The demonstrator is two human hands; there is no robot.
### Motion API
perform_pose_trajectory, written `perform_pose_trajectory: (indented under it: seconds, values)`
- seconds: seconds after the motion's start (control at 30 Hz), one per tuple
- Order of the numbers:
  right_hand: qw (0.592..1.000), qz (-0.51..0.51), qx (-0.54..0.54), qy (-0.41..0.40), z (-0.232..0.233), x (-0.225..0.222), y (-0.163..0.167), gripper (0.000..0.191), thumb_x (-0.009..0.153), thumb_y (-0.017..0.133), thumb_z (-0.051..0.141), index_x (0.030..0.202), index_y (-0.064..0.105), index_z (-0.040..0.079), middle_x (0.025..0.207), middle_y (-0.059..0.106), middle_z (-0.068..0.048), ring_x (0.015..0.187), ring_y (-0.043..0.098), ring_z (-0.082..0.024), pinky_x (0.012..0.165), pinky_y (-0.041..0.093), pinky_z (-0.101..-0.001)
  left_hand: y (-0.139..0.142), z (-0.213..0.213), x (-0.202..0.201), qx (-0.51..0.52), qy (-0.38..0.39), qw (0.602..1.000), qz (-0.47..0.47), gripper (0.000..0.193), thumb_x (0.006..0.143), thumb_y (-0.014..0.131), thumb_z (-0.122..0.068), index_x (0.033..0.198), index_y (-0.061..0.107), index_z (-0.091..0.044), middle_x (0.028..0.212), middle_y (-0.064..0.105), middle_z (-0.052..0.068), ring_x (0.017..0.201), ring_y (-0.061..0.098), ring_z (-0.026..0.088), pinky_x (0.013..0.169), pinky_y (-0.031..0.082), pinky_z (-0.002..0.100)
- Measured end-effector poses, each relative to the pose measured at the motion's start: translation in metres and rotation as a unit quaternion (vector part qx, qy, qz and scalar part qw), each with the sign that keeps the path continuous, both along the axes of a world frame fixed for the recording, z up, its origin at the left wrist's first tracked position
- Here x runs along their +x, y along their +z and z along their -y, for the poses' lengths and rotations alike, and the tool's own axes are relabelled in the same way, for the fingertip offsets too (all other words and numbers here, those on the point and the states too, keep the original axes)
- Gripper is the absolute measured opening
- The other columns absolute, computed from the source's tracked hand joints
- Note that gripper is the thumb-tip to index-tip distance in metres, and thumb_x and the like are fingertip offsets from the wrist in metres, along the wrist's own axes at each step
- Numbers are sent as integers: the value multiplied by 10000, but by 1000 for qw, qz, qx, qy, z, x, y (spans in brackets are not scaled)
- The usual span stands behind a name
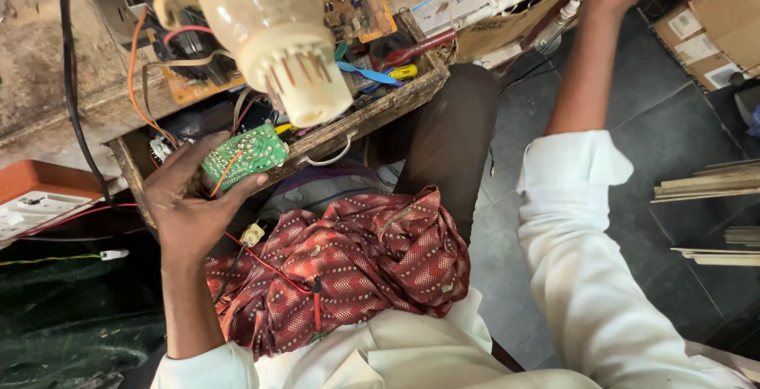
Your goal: The person sits on the floor and works on a circuit board, using a soldering iron to heat components and a screwdriver to adjust parts. They handle wires and small electronic components throughout the process.
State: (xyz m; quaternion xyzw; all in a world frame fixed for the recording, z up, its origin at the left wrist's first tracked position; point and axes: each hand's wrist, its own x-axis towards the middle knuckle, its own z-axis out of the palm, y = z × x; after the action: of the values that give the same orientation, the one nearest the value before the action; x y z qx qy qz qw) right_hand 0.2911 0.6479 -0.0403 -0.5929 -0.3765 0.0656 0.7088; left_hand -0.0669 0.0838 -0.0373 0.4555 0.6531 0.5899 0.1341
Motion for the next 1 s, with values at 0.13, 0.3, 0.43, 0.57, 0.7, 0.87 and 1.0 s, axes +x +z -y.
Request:
perform_pose_trajectory:
  seconds: [0.13,0.3,0.43,0.57,0.7,0.87,1.0]
  values:
    - [999,23,-4,30,18,-17,-30,146,1101,652,108,1078,543,12,848,662,-131,631,664,-202,548,542,-310,-3,1,0,8,-4,999,-54,588,771,943,-43,1288,686,67,1208,710,131,1077,693,167,952,585,302]
    - [997,36,-40,57,24,-27,-51,160,1104,654,120,1097,536,12,853,664,-139,633,664,-209,545,541,-317,-6,2,0,21,-15,999,-35,588,784,941,-35,1298,677,75,1239,699,131,1110,683,167,983,578,306]
    - [992,45,-93,77,21,-25,-60,172,1106,655,130,1113,530,12,857,666,-145,634,665,-215,542,541,-323,-7,2,0,11,-23,1000,-4,588,801,938,-50,1313,672,64,1235,704,118,1116,696,156,980,596,300]
    - [991,30,-106,79,20,-20,-63,185,1109,656,139,1129,524,12,860,668,-152,636,665,-220,540,540,-328,-8,-1,0,8,-19,999,-28,595,795,946,-46,1312,673,65,1228,695,122,1118,685,158,987,590,306]
    - [996,-12,-73,49,21,-9,-56,199,1111,658,149,1145,518,12,864,670,-158,637,666,-226,537,539,-334,-7,-2,0,-2,-9,997,-70,595,784,944,-30,1312,685,63,1240,694,133,1120,665,166,986,565,307]
    - [997,-71,-18,-1,19,14,-36,217,1114,659,161,1164,511,12,868,672,-166,639,666,-233,534,539,-341,-4,-3,5,11,-23,997,-71,542,800,939,-30,1269,680,56,1223,712,132,1118,677,166,1014,556,308]
    - [994,-107,24,-20,20,30,-21,232,1116,661,171,1180,505,12,872,673,-172,640,667,-238,532,538,-346,1,-6,9,20,-25,995,-95,522,807,929,-16,1259,680,65,1247,707,149,1149,674,181,1046,548,328]
